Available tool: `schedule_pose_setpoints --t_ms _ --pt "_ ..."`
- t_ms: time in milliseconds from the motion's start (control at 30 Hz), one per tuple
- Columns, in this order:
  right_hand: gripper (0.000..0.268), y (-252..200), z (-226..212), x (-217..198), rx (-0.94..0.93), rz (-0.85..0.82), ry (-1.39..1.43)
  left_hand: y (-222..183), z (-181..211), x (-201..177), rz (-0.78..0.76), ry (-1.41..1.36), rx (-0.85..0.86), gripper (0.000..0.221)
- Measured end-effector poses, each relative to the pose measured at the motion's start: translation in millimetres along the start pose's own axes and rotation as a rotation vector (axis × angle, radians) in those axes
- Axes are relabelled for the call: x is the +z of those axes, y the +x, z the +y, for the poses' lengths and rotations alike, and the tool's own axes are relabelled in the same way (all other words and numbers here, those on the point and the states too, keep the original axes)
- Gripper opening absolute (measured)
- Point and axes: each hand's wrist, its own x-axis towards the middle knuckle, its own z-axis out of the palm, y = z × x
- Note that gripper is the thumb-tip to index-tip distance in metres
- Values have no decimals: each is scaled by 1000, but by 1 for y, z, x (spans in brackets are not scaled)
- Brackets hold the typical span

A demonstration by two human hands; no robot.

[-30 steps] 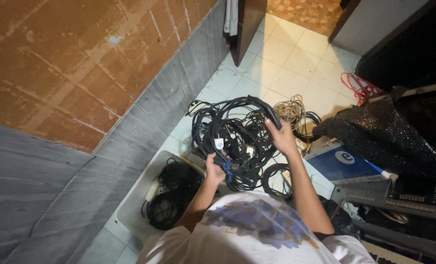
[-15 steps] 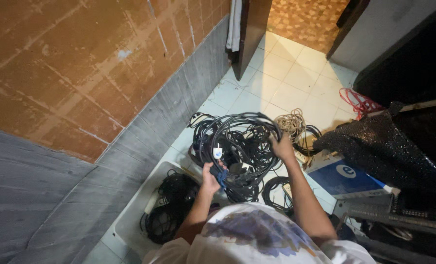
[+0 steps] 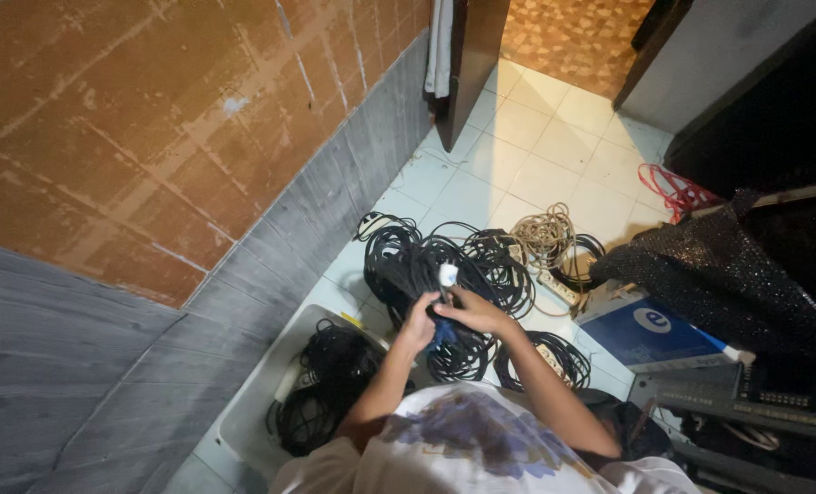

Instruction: The person coils several black cables by hand and places them inside a white plastic bin on the floor.

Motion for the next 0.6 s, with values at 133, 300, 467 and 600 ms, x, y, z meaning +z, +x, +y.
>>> schedule_pose_setpoints --t_ms 133,300,467,600 --pt "100 -9 -11 0 69 175 151 12 -7 10 13 233 59 68" --pt "85 -7 10 -10 -57 203 257 22 -3 10 244 1079 142 92" --pt "58 -9 17 -7 26 267 301 37 10 11 4 1374 204 88" --pt "43 -19 13 -8 123 362 248 22 20 31 -186 1543 308 72"
